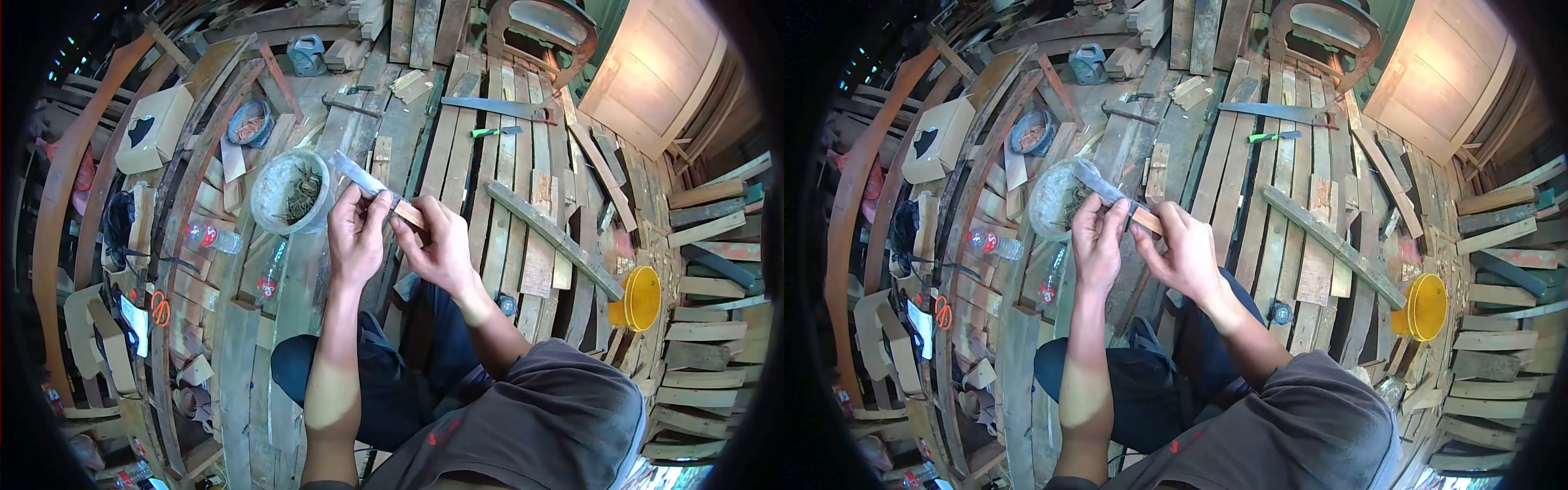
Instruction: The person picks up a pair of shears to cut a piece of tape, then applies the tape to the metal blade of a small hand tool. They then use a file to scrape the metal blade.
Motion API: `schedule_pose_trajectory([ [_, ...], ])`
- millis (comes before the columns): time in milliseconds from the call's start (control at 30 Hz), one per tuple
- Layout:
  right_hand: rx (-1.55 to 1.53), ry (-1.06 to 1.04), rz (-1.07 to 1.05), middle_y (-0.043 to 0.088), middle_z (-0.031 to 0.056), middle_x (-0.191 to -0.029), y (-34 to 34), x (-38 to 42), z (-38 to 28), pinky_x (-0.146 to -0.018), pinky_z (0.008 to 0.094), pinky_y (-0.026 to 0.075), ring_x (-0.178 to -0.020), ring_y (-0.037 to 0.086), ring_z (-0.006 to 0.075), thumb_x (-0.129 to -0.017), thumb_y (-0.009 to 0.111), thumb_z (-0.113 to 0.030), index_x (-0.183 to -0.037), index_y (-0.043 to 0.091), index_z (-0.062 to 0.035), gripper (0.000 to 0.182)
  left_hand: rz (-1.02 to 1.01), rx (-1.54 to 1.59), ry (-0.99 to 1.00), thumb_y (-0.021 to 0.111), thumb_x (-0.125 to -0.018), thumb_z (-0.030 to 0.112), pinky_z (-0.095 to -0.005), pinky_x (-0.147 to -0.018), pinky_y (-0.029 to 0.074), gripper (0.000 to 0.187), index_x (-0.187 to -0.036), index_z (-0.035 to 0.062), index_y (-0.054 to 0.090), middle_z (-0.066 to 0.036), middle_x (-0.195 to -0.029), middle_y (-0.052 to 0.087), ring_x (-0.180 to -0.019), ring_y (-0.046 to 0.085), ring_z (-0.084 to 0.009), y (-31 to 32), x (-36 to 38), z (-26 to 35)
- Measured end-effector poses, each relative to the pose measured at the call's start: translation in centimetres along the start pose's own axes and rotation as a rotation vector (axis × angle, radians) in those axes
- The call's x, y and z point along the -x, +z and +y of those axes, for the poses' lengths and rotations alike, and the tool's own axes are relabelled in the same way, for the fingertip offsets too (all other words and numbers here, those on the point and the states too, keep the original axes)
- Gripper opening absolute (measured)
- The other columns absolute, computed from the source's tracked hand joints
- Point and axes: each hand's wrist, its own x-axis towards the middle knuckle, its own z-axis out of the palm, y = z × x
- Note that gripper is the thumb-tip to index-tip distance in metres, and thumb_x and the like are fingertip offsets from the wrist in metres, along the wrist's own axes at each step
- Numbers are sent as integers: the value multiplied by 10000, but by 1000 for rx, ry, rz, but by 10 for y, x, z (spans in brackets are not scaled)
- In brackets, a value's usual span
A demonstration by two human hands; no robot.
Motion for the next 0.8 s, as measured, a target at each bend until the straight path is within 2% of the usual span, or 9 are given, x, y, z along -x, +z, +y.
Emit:
schedule_pose_trajectory([
  [33, -21, 9, 17, 560, 166, -701, 2, 1, 2, -498, 404, 437, -565, 573, 358, -851, 694, -172, -864, 561, -10, 210, 9, -42, 15, 568, -974, 80, -240, -673, 433, 102, -905, 6, 580, -7, -800, 595, -739, 527, -54, 0, 0, -4],
  [333, -105, 161, -86, 483, 184, -564, 0, 6, 7, -465, 424, 391, -497, 539, 374, -914, 646, -191, -765, 482, -2, 292, 58, -177, 94, 579, -958, 92, -266, -612, 448, 141, -873, -18, 562, -41, -733, 601, -679, 539, -76, 9, 2, -10],
  [567, -131, 116, -181, 472, 182, -551, -7, -1, 7, -458, 417, 380, -472, 512, 368, -929, 635, -203, -759, 492, 1, 302, 38, -230, 84, 559, -956, 90, -294, -598, 453, 133, -885, -22, 565, -71, -722, 619, -659, 564, -112, 4, 1, -8],
  [667, -139, 173, -240, 475, 179, -549, -13, 0, 8, -452, 406, 376, -474, 516, 362, -934, 630, -196, -774, 501, 8, 289, 17, -339, 51, 565, -952, 96, -312, -557, 447, 128, -907, -23, 569, -86, -695, 620, -614, 569, -134, 2, 2, -14],
  [700, -164, 155, -245, 474, 171, -548, -13, 0, 11, -449, 401, 373, -457, 521, 329, -949, 612, -181, -786, 504, 12, 275, 28, -248, 65, 573, -950, 112, -315, -537, 435, 144, -910, -26, 570, -96, -692, 615, -600, 574, -140, 8, 3, -12],
  [733, -271, 260, -260, 467, 155, -545, -17, 0, 5, -453, 388, 365, -442, 498, 266, -964, 592, -165, -790, 501, 14, 265, 10, -262, 71, 578, -952, 129, -317, -524, 429, 163, -909, -28, 569, -100, -682, 606, -586, 580, -144, 8, 3, -15],
  [800, -224, 238, -289, 450, 134, -541, -20, 1, 11, -458, 370, 355, -445, 456, 211, -968, 587, -154, -787, 503, 14, 261, 3, -315, 95, 578, -953, 136, -322, -523, 438, 172, -904, -28, 566, -102, -679, 605, -577, 584, -149, 8, 3, -17],
])
